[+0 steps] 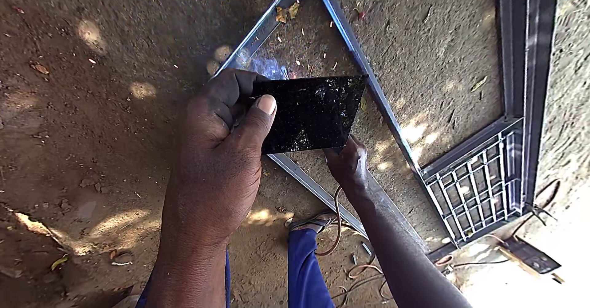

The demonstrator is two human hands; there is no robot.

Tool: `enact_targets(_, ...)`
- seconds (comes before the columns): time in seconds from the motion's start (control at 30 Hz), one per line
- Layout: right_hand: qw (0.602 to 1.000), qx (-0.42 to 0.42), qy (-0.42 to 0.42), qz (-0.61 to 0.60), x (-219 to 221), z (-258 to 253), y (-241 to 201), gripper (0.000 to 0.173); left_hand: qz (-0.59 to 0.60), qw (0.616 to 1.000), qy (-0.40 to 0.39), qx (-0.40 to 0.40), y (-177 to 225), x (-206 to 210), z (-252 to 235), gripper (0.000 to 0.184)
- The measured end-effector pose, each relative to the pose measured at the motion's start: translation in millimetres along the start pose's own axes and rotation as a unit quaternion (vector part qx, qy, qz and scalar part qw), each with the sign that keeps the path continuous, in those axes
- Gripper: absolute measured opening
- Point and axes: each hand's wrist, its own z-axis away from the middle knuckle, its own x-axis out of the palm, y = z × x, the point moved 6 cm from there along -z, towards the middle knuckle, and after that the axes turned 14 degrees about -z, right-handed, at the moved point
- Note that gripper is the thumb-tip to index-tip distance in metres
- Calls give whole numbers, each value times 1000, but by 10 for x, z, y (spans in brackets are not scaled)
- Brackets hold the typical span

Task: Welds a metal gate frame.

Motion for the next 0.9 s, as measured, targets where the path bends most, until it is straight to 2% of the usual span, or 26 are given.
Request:
enact_targets(0.37,1000,-24,12,7,10,-14,-22,50,3,1000,-2,4,-1,13,-11,16)
enact_targets(0.9,1000,-15,11,0,14,-26,8,50,19,1000,1,15,-5,34,-24,16)
